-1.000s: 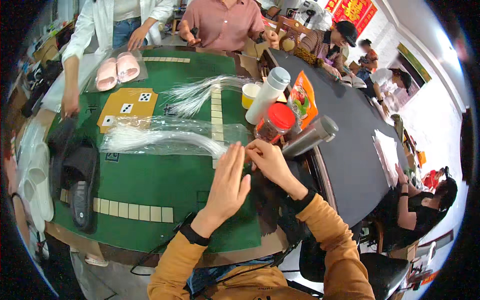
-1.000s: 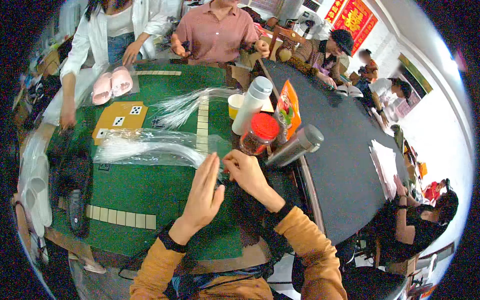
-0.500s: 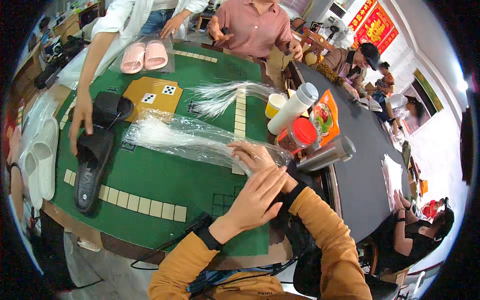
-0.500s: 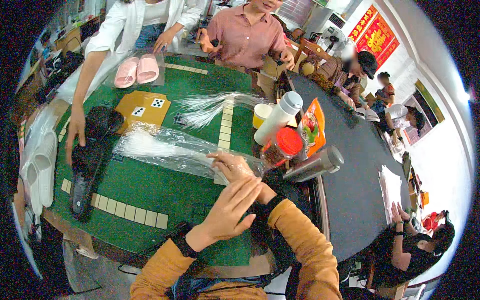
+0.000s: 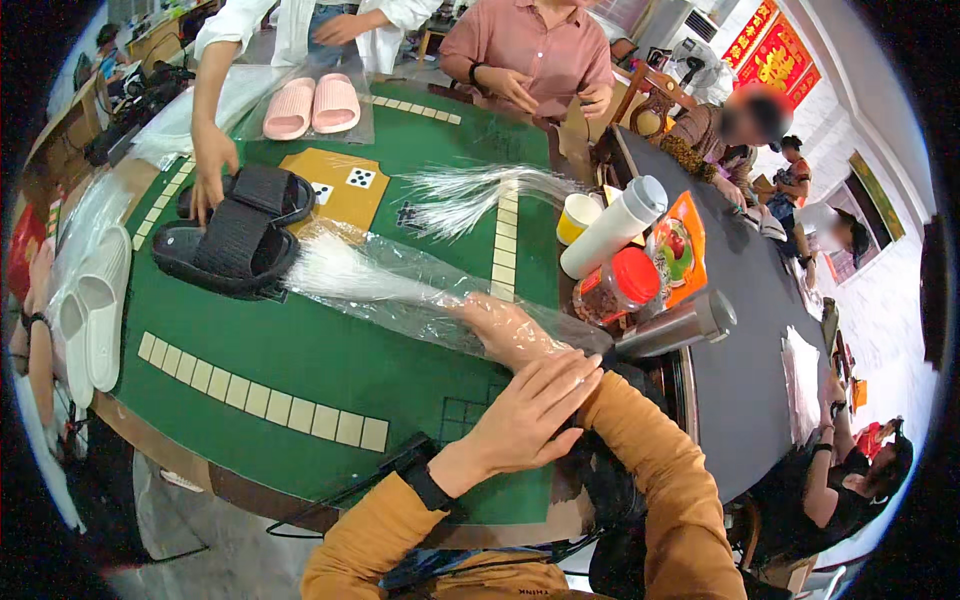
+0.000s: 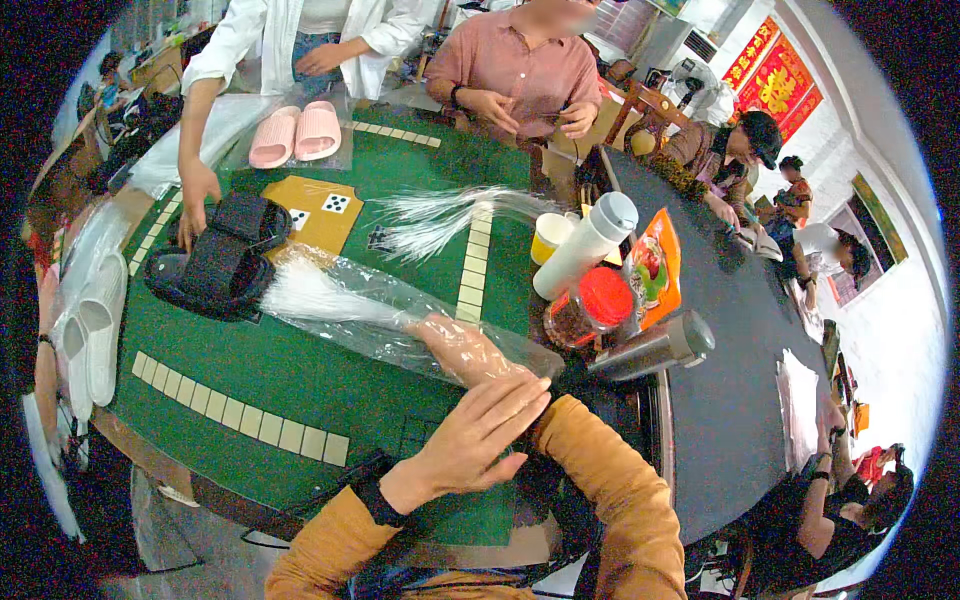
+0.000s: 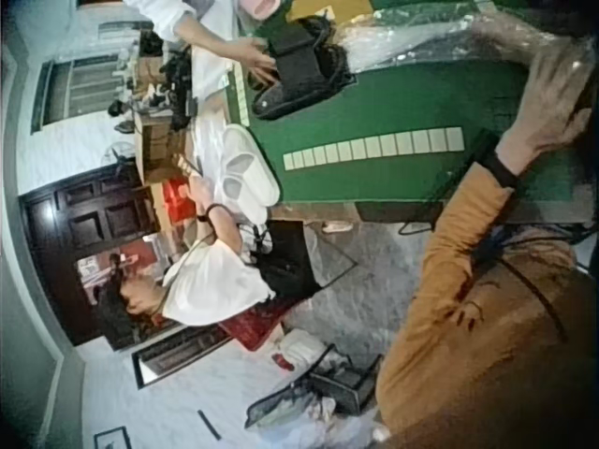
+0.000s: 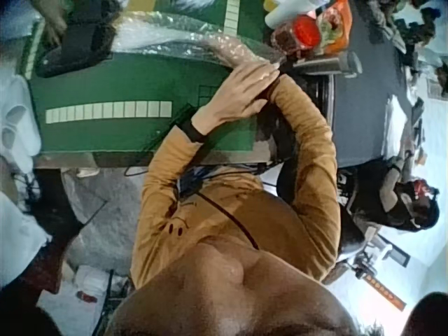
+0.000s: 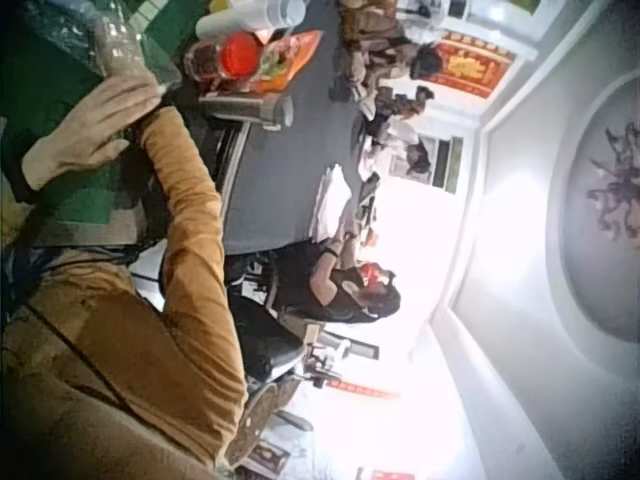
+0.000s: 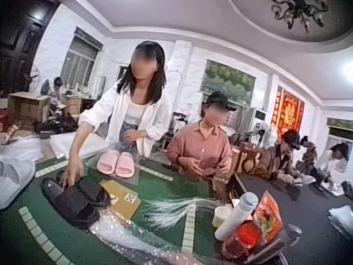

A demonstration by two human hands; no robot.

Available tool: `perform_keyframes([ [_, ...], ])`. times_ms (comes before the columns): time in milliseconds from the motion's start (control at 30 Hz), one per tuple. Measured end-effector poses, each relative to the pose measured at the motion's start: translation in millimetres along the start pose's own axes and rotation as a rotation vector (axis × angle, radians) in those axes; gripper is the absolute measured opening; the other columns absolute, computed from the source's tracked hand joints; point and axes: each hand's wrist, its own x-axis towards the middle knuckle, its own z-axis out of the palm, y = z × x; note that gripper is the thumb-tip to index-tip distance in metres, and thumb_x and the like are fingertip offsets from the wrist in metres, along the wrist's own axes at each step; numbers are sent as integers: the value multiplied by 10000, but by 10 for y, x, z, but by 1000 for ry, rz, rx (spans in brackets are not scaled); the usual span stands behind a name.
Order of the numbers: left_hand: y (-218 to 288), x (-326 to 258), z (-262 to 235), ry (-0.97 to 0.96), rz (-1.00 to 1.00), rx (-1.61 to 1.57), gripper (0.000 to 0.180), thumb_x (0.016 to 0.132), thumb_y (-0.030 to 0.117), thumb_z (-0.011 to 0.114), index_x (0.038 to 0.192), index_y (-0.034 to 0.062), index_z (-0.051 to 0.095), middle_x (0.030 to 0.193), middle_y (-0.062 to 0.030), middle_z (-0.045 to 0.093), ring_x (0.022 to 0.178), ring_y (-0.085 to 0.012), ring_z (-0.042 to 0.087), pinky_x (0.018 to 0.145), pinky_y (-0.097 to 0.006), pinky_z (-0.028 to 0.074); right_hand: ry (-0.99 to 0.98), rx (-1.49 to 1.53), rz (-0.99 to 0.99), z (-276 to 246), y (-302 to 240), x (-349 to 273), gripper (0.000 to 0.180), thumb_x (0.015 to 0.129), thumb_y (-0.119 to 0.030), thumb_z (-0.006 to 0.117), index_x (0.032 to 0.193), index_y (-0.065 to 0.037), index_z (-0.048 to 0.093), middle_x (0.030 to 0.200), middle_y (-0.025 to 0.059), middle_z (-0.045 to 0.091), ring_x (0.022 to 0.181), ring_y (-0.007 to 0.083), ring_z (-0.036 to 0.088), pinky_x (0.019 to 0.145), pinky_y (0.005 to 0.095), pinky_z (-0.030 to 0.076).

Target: Assembling and packaging plastic sandals at a work table with other workers.

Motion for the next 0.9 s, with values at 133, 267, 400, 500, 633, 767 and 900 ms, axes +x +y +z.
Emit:
perform_keyframes([
  [133, 76, -22, 23, -82, 18, -48, 676, 872, 282, 599, 1455, -13, 423, 1512, -159, 421, 1382, -354, 412, 1139, -482, 333, 119, 165, 147, -8, -17, 154, 403, 871, 18, 591, 1262, -77, 575, 970, 179, 595, 898, 365, 611, 793, 450, 501],
  [267, 73, -40, 62, -94, 50, -86, 668, 858, 257, 610, 1455, 9, 438, 1507, -150, 439, 1380, -327, 428, 1137, -462, 344, 166, 164, 172, 102, -13, 265, 351, 894, 6, 586, 1238, -63, 585, 996, 174, 585, 932, 373, 601, 820, 448, 500],
  [400, 45, -16, -93, -88, 41, -67, 568, 876, 245, 595, 1393, 20, 526, 1440, -138, 522, 1305, -336, 511, 1090, -455, 406, 45, 137, 211, 57, -78, 315, 325, 907, -15, 591, 1231, -41, 578, 1003, 181, 591, 946, 383, 599, 833, 432, 506],
  [500, -67, 100, -323, 254, -102, 78, 446, 827, 56, 606, 1271, 28, 624, 1253, -129, 647, 1098, -335, 623, 946, -443, 502, 101, 135, 186, 136, 31, 267, 326, 882, -21, 610, 1207, -24, 585, 1015, 179, 598, 963, 367, 604, 857, 425, 507],
  [633, -563, 102, -651, 242, -352, 376, 416, 791, -37, 532, 1197, -14, 621, 1259, -168, 612, 1089, -374, 548, 966, -453, 448, 88, 292, 260, 143, 128, 220, 178, 849, -49, 612, 1021, -3, 625, 1011, 234, 652, 1076, 416, 589, 870, 492, 498],
  [767, -1060, -259, -718, 63, -399, 658, 394, 784, -62, 541, 1173, -74, 609, 1241, -194, 614, 1092, -371, 554, 971, -425, 463, 84, 240, 190, 203, 92, 259, 305, 883, -41, 580, 1187, -14, 569, 1064, 220, 597, 1019, 425, 580, 875, 484, 503],
  [900, -1276, -370, -595, 42, -407, 634, 368, 792, -38, 611, 1158, -30, 640, 1183, -171, 656, 1092, -363, 572, 985, -407, 476, 84, 174, 120, 33, 7, 102, 375, 883, -42, 582, 1256, -44, 550, 1054, 192, 585, 996, 400, 583, 891, 463, 504],
])
